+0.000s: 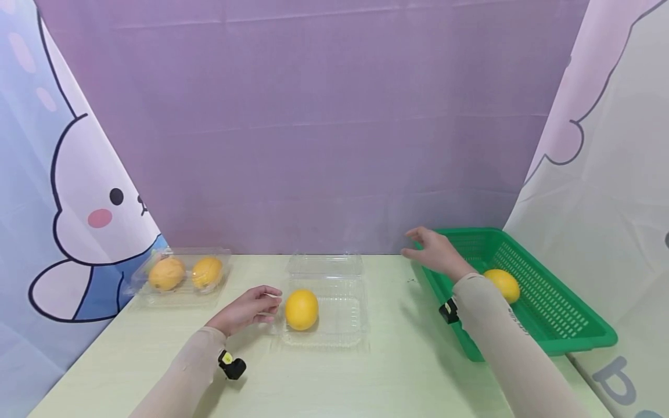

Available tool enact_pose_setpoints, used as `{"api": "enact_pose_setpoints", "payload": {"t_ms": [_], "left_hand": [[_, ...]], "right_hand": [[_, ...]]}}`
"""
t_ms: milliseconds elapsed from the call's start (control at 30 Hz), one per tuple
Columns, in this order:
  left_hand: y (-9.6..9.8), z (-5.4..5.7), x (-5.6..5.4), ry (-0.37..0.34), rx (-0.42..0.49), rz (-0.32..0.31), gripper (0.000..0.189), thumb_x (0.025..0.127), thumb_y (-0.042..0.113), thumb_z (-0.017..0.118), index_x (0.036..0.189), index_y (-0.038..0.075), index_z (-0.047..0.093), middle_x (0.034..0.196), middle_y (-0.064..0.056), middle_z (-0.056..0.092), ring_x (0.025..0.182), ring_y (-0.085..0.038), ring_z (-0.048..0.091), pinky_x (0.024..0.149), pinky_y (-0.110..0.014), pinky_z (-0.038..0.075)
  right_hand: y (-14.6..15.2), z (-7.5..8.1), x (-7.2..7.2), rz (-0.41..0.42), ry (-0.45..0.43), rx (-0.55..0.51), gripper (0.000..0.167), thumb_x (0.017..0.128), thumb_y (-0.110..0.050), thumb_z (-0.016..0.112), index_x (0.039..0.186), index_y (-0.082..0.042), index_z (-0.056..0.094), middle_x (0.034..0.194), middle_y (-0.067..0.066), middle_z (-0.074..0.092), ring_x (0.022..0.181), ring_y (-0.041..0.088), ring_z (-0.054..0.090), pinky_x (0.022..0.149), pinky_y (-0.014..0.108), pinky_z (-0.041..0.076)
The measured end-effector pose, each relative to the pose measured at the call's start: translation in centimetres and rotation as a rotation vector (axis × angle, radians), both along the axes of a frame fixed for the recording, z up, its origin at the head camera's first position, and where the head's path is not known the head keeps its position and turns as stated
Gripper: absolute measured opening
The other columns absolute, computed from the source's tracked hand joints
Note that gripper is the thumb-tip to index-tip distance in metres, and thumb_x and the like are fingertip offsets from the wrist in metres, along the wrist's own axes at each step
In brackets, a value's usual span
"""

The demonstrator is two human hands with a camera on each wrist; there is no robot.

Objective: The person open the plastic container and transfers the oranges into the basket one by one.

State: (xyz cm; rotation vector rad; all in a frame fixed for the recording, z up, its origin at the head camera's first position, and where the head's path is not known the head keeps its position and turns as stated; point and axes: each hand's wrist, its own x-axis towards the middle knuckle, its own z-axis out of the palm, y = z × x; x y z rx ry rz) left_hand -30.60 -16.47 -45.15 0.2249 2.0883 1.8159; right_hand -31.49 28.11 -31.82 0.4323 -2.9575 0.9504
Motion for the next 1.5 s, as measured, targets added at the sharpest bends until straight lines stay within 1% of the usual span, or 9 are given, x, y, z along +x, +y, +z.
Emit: {"api": "enact_pose_setpoints", "payload": {"t_ms": [100, 367, 600, 767, 933, 1000, 1167, 1367, 1500], "left_hand": [[0.0, 0.0, 0.0, 0.005, 0.002, 0.000, 0.049, 0.100, 0.020, 0.063, 0.136, -0.008, 0.044, 0.118, -0.022, 0.054, 0.096, -0.022, 0.058, 0.085, -0.034, 0.057], [0.0, 0.1, 0.1, 0.004, 0.007, 0.000, 0.049, 0.100, 0.020, 0.063, 0.136, -0.008, 0.044, 0.117, -0.020, 0.055, 0.096, -0.021, 0.058, 0.084, -0.034, 0.057], [0.0, 0.2, 0.0, 0.002, 0.008, -0.005, 0.048, 0.101, 0.020, 0.062, 0.136, -0.008, 0.044, 0.119, -0.021, 0.054, 0.096, -0.021, 0.058, 0.085, -0.033, 0.057], [0.0, 0.1, 0.0, 0.003, 0.010, -0.005, 0.048, 0.101, 0.020, 0.062, 0.136, -0.008, 0.044, 0.119, -0.021, 0.054, 0.097, -0.022, 0.057, 0.085, -0.033, 0.057], [0.0, 0.1, 0.0, 0.007, 0.012, -0.009, 0.048, 0.102, 0.020, 0.061, 0.137, -0.008, 0.044, 0.119, -0.021, 0.054, 0.096, -0.021, 0.057, 0.085, -0.033, 0.057], [0.0, 0.1, 0.0, 0.006, 0.011, -0.009, 0.048, 0.102, 0.019, 0.061, 0.137, -0.008, 0.044, 0.118, -0.021, 0.054, 0.095, -0.021, 0.057, 0.085, -0.033, 0.057], [0.0, 0.1, -0.1, 0.000, 0.007, -0.002, 0.048, 0.101, 0.019, 0.062, 0.136, -0.008, 0.045, 0.118, -0.020, 0.054, 0.095, -0.021, 0.057, 0.084, -0.033, 0.057], [0.0, -0.1, -0.2, -0.003, 0.010, -0.002, 0.048, 0.100, 0.019, 0.063, 0.136, -0.007, 0.045, 0.117, -0.021, 0.054, 0.094, -0.020, 0.058, 0.084, -0.033, 0.057], [0.0, 0.1, -0.1, -0.003, 0.012, -0.004, 0.048, 0.100, 0.019, 0.063, 0.136, -0.008, 0.045, 0.118, -0.021, 0.054, 0.095, -0.020, 0.057, 0.084, -0.033, 0.057]], "right_hand": [[-0.4, -0.2, 0.0, 0.007, -0.001, -0.011, 0.064, 0.100, -0.041, 0.062, 0.146, -0.002, 0.044, 0.148, 0.026, 0.043, 0.137, 0.046, 0.037, 0.104, 0.063, 0.039], [-1.2, -1.0, -0.3, 0.018, 0.007, -0.011, 0.062, 0.100, -0.041, 0.062, 0.146, -0.004, 0.045, 0.146, 0.026, 0.044, 0.134, 0.044, 0.040, 0.100, 0.062, 0.043], [-2.5, -1.6, -0.2, 0.033, -0.006, -0.037, 0.066, 0.098, -0.046, 0.062, 0.147, -0.006, 0.045, 0.147, 0.025, 0.044, 0.135, 0.043, 0.040, 0.102, 0.062, 0.042], [-3.6, -2.0, 0.1, 0.064, 0.016, -0.047, 0.061, 0.098, -0.040, 0.064, 0.145, -0.005, 0.047, 0.145, 0.024, 0.047, 0.134, 0.042, 0.042, 0.103, 0.061, 0.041], [-4.9, -2.4, 0.4, 0.096, 0.067, -0.048, 0.055, 0.097, -0.032, 0.067, 0.141, -0.002, 0.051, 0.140, 0.022, 0.053, 0.128, 0.041, 0.048, 0.102, 0.059, 0.043], [-5.3, -2.6, 0.6, 0.104, 0.079, -0.049, 0.054, 0.097, -0.031, 0.068, 0.139, -0.002, 0.052, 0.137, 0.021, 0.055, 0.126, 0.041, 0.050, 0.101, 0.058, 0.044], [-6.2, -3.1, 0.7, 0.116, 0.069, -0.072, 0.051, 0.096, -0.031, 0.069, 0.137, -0.003, 0.055, 0.133, 0.019, 0.057, 0.125, 0.039, 0.051, 0.100, 0.056, 0.045], [-7.4, -3.9, 1.0, 0.143, 0.071, -0.105, 0.048, 0.096, -0.029, 0.069, 0.134, -0.003, 0.056, 0.132, 0.019, 0.059, 0.124, 0.039, 0.052, 0.101, 0.055, 0.045], [-8.2, -4.3, 1.3, 0.158, 0.076, -0.121, 0.048, 0.095, -0.028, 0.071, 0.134, -0.004, 0.057, 0.131, 0.017, 0.060, 0.123, 0.038, 0.054, 0.100, 0.054, 0.046]]}}
